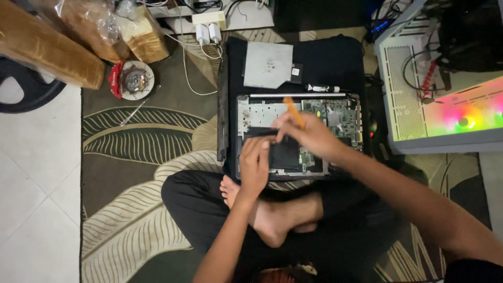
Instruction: The person unscrews the bottom cover of a laptop using a screwdriver, removes the cover by hand, and then uses a brush to clean the internal components and the removed part.
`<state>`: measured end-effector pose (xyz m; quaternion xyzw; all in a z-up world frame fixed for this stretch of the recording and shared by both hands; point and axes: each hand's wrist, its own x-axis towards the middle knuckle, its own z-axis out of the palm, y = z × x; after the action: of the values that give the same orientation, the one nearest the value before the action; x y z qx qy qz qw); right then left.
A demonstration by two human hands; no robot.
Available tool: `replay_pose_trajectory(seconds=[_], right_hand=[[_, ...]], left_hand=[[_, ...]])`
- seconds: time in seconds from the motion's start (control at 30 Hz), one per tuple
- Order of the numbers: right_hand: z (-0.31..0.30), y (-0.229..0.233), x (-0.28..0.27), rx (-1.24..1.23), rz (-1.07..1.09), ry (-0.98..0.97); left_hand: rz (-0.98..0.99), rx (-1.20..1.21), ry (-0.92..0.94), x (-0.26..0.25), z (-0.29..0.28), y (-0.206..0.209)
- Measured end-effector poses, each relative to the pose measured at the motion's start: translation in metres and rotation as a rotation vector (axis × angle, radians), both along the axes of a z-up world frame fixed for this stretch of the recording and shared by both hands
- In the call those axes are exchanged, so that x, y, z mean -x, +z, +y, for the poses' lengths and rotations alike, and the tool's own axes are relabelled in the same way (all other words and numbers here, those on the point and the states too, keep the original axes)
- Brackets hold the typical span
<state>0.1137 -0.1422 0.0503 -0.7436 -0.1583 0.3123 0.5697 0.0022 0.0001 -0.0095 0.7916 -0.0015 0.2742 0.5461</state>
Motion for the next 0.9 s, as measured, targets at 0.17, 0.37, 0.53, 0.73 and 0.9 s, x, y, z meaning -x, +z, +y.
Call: replay_pose_trajectory(seconds=[0.17, 0.37, 0.53, 0.73, 0.9], right_hand=[[0.033, 0.03, -0.053, -0.186, -0.048, -0.101], [0.077, -0.007, -0.15, -0.145, -0.047, -0.276], [0.081, -0.019, -0.165, -0.11, -0.075, -0.216], [0.06, -0.007, -0.128, -0.129, -0.134, -0.338], [0.044, -0.006, -0.065, 0.017, -0.464, -0.056]], left_hand=[[0.032, -0.136, 0.009, 0.0, -0.005, 0.0], [0.008, -0.193, -0.014, 0.001, -0.006, 0.011], [-0.021, -0.219, 0.016, 0.001, -0.006, 0.004], [-0.041, -0.221, 0.014, -0.001, -0.007, 0.009], [-0.02, -0.162, 0.042, -0.001, -0.007, 0.015]])
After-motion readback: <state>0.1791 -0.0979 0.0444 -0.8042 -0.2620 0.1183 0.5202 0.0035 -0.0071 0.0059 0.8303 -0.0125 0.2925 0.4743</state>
